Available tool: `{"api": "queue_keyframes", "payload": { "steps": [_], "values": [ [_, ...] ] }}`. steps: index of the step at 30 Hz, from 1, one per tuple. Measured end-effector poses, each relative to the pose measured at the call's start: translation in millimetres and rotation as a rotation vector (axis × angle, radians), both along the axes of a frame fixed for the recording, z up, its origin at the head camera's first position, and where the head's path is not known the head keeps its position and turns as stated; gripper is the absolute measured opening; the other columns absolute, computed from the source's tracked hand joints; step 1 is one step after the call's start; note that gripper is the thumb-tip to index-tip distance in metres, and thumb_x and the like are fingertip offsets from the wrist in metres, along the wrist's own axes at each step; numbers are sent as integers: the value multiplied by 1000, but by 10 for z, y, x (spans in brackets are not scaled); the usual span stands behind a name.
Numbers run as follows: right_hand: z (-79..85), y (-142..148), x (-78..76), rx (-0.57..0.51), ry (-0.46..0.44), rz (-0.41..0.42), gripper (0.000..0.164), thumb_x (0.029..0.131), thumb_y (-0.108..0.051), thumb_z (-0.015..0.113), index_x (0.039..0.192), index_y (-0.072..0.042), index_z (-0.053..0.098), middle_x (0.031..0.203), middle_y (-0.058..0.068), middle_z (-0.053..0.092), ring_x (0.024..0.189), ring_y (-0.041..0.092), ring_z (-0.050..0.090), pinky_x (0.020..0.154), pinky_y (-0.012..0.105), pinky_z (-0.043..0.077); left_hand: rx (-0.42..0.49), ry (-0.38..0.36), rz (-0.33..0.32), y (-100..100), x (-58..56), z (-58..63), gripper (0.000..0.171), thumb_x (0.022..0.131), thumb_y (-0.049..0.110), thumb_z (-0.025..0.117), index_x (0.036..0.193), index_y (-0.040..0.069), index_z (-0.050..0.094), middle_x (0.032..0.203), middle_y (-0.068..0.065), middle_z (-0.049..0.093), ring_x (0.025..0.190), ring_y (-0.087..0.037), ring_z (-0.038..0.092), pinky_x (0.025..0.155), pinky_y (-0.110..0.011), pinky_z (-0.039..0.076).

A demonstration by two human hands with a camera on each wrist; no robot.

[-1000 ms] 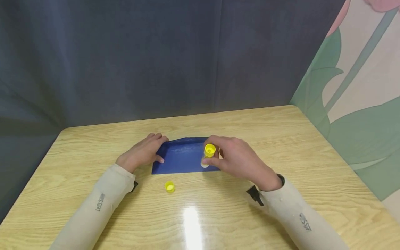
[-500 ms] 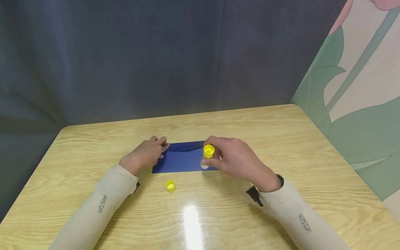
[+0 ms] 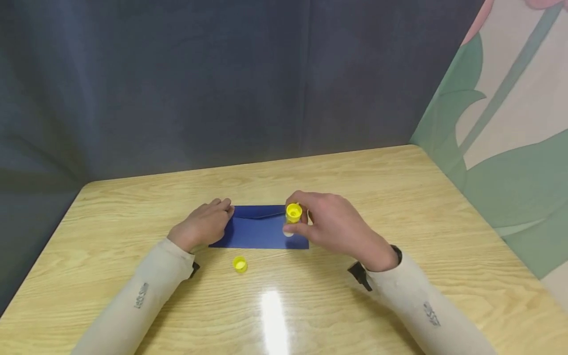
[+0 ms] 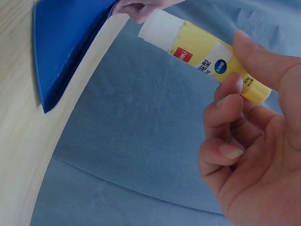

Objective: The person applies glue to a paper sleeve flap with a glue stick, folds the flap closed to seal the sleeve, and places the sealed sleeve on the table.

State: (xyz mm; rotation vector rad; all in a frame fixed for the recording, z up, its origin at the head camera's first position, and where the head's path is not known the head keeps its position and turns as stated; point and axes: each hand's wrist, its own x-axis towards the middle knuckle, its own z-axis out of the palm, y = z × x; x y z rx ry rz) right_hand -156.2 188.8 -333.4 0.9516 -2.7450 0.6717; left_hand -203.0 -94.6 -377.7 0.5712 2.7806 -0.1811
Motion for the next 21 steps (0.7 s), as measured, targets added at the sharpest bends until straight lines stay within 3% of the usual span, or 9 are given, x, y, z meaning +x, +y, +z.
{"api": "queue_keyframes", "payload": {
  "steps": [5,9,12,17,21],
  "values": [
    [-10,4,-1,2,-7,0,27,81,-34,83,97,-25,64,69,-15,53,60,4,45,56,22,40,-6,-15,-15,-10,14,8,44,105,9,41,148,1,45,134,-9,47,112,-24,43,97,-41,44],
    [-19,-9,12,15,-5,-10,28,80,-35,84,97,-25,64,68,-14,52,60,4,44,56,22,39,0,-30,-45,-68,41,-6,50,104,10,44,153,1,36,150,-12,39,130,-28,40,108,-45,41],
    [-27,1,14,20,-13,-15,27,80,-35,83,96,-25,64,67,-14,52,60,5,44,55,22,39,1,-47,-53,-90,56,-20,58,103,9,45,157,8,27,156,-12,33,137,-29,35,111,-49,38],
    [-29,14,12,19,-4,-18,27,80,-36,83,96,-25,64,66,-13,50,59,4,44,55,22,38,-3,-46,-36,-69,83,-40,59,105,11,40,160,23,21,151,-12,34,129,-29,36,110,-53,36],
    [-27,16,3,14,18,-9,27,80,-36,83,95,-26,63,66,-14,50,58,4,43,55,22,39,-23,-9,-36,-27,70,-26,57,105,13,44,158,21,26,149,-12,37,130,-31,36,113,-54,32]
  ]
}}
